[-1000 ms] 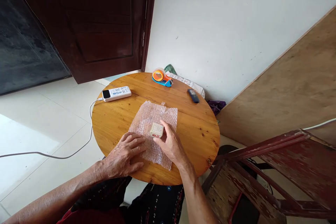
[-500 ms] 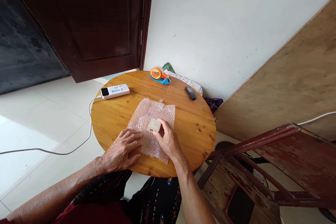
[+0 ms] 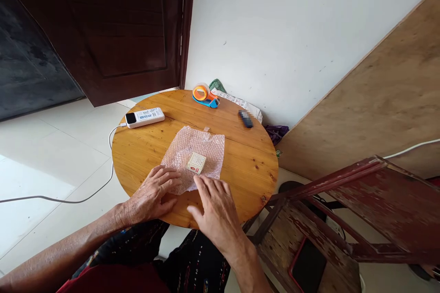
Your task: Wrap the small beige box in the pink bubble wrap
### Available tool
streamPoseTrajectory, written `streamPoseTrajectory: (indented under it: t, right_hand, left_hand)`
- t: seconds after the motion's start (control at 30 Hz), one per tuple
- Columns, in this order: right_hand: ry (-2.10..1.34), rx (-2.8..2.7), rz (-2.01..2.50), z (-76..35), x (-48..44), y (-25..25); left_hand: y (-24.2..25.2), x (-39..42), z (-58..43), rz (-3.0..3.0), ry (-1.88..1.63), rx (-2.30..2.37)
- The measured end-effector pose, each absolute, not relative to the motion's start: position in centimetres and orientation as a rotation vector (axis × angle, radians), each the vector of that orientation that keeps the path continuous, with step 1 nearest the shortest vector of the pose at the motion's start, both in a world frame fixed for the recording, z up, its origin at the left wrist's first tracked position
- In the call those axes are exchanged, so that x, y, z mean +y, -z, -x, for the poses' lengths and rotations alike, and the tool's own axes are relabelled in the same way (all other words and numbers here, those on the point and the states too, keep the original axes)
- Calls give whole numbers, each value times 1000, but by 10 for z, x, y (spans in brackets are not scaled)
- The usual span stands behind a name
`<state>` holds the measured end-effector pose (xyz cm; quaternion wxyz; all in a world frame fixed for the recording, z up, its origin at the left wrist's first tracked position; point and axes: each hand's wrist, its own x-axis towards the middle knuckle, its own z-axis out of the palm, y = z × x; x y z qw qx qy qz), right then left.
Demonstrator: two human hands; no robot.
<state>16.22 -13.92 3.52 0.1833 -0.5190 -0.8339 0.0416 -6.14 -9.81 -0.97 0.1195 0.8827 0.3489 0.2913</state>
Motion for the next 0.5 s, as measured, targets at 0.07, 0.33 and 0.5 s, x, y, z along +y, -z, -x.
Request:
streamPoseTrajectory:
  t: [0.07,0.33,0.5]
  right_hand:
    - [-32,-2355,1522,-160,-131,-31]
    - [-423,-2203,1481,-175,-113,-40]
    - [-629,-2045,1465,-174,-95,-60]
  left_hand:
    - [9,-96,61,-2612,-824,1025]
    - [-3,-76,54,-2695,-850,1058]
    - [-8,-71,46,-2639,-948,1008]
